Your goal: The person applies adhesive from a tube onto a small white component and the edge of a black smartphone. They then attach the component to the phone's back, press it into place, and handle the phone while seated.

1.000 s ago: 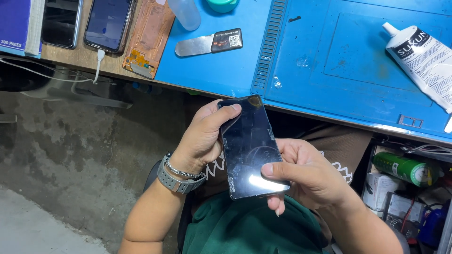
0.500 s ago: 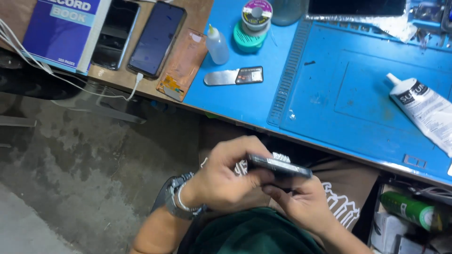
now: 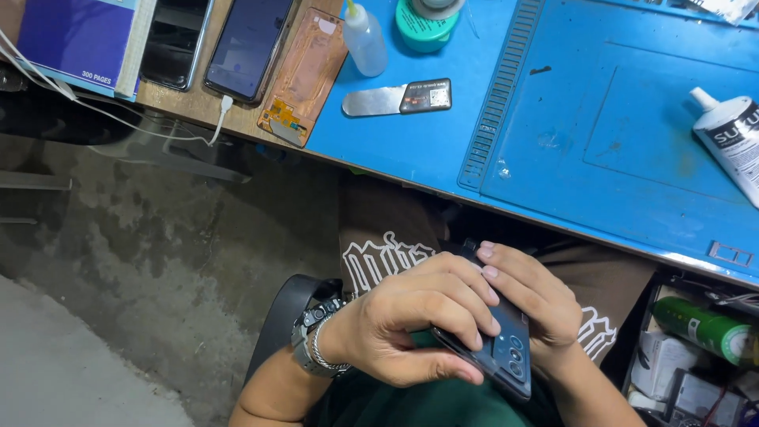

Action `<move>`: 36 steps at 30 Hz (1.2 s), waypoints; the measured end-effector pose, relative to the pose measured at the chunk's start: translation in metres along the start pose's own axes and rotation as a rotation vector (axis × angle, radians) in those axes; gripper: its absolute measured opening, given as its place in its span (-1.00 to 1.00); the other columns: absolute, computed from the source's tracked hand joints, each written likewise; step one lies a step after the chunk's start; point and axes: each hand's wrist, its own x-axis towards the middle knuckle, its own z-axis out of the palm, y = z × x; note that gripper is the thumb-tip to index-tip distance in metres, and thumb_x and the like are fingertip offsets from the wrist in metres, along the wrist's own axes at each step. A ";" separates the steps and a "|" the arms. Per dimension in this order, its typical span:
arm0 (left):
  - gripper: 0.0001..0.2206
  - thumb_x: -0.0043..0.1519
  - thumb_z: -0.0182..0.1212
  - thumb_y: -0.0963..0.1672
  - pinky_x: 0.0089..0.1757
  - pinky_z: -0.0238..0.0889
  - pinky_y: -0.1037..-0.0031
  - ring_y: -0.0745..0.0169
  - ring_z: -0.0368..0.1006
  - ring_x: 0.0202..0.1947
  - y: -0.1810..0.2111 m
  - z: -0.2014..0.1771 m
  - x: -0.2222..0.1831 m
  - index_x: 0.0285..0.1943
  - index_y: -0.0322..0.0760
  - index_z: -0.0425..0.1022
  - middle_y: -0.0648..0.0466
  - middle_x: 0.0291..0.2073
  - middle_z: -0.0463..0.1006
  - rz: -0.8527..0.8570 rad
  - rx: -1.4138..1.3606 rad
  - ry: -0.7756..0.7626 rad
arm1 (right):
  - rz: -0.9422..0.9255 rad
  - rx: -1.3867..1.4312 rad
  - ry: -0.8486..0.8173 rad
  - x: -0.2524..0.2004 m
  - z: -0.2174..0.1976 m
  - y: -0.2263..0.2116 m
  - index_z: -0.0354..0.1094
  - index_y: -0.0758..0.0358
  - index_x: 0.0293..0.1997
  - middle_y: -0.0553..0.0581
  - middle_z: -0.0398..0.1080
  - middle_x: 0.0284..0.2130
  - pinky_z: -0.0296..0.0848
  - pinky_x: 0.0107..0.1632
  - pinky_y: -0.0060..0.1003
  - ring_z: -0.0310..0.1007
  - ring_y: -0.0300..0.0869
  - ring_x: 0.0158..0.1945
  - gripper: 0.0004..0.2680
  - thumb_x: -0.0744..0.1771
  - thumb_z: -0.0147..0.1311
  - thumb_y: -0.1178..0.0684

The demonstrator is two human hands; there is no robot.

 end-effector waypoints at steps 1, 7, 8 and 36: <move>-0.82 0.26 0.37 -0.13 0.20 0.42 0.15 -0.06 0.52 0.05 -0.002 0.000 -0.001 -0.08 -0.24 0.46 0.00 -0.07 0.58 -0.005 -0.021 -0.023 | -0.024 0.000 -0.017 0.000 -0.002 0.002 0.34 0.54 0.01 0.56 0.44 -0.03 0.66 0.17 0.08 0.57 0.30 0.07 -0.69 0.39 -0.03 -0.05; -0.85 0.30 0.31 -0.08 0.26 0.26 0.19 -0.03 0.43 0.07 -0.018 0.005 -0.009 -0.12 -0.15 0.44 0.11 -0.11 0.52 0.009 -0.072 -0.085 | -0.059 0.009 -0.025 -0.004 0.000 0.004 0.33 0.54 0.00 0.58 0.43 -0.03 0.66 0.17 0.16 0.56 0.34 0.07 -0.72 0.40 -0.05 0.00; -0.86 0.30 0.30 -0.08 0.26 0.23 0.20 -0.01 0.42 0.04 -0.018 0.005 -0.009 -0.14 -0.14 0.43 0.13 -0.13 0.50 0.012 -0.057 -0.091 | -0.078 0.005 -0.010 -0.004 0.002 0.005 0.33 0.53 -0.01 0.59 0.43 -0.04 0.67 0.15 0.16 0.57 0.34 0.05 -0.73 0.40 -0.04 0.00; -0.91 0.10 0.20 -0.07 0.33 0.04 0.03 -0.12 0.20 0.22 -0.011 0.021 -0.020 -0.38 0.03 0.36 0.05 0.03 0.26 -0.191 -0.141 0.176 | -0.133 -0.223 -0.107 -0.003 -0.007 0.001 0.32 0.61 0.06 0.59 0.39 0.02 0.62 0.17 0.24 0.50 0.47 0.10 -0.70 0.42 -0.14 0.02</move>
